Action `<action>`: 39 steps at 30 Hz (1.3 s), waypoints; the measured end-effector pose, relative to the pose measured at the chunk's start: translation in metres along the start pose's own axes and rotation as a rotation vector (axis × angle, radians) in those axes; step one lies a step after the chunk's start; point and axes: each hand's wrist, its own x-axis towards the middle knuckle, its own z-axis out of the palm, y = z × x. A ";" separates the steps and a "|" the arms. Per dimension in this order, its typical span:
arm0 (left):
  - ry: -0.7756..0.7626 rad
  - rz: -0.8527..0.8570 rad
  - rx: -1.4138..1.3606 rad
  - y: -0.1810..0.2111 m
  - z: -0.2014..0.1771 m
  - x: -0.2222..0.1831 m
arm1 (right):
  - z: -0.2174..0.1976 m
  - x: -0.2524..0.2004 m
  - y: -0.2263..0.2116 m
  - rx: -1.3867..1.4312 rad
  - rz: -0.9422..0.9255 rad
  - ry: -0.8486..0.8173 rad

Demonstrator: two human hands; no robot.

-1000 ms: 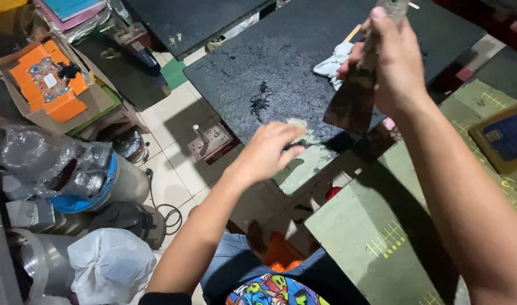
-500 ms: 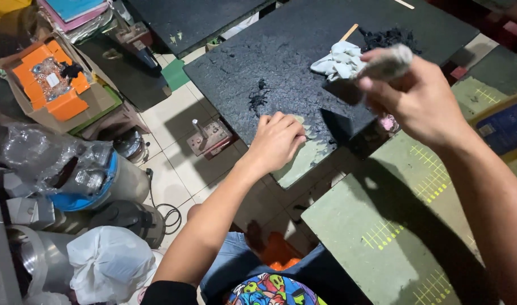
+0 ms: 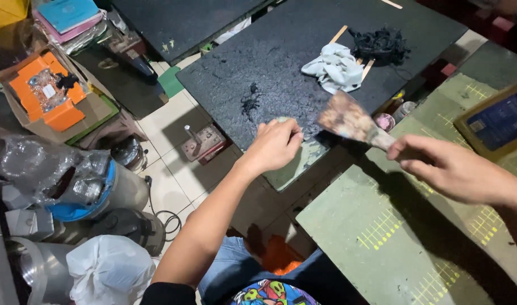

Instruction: Using a metal scraper to remove dried ink and adhesive residue from a screen printing platen.

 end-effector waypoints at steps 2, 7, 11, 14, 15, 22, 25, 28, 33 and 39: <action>-0.050 -0.042 -0.005 0.001 -0.004 0.000 | 0.003 -0.013 -0.002 -0.133 0.053 0.029; 0.082 0.265 0.435 -0.024 0.013 0.016 | 0.014 -0.029 0.014 -0.398 0.120 -0.062; 0.172 0.326 0.473 -0.032 0.013 0.019 | 0.027 -0.031 -0.023 -0.475 0.146 -0.112; 0.219 0.343 0.375 -0.037 0.016 0.017 | 0.042 -0.017 -0.022 -0.417 0.056 -0.108; 0.207 0.340 0.347 -0.038 0.014 0.018 | 0.049 -0.010 -0.018 -0.373 -0.084 -0.064; 0.140 0.251 0.271 -0.029 0.006 0.017 | 0.077 0.002 -0.009 -0.452 -0.311 0.186; 0.166 0.265 0.256 -0.029 0.008 0.014 | 0.082 -0.002 -0.018 -0.472 -0.160 0.140; 0.225 0.288 0.206 -0.036 0.016 0.015 | 0.084 -0.007 -0.031 -0.548 -0.068 0.165; 0.251 0.130 0.062 -0.034 -0.009 -0.004 | 0.046 -0.011 -0.058 -0.648 0.038 0.238; 0.344 -0.034 -0.148 -0.052 -0.022 -0.033 | 0.023 0.008 -0.027 -0.569 -0.147 0.306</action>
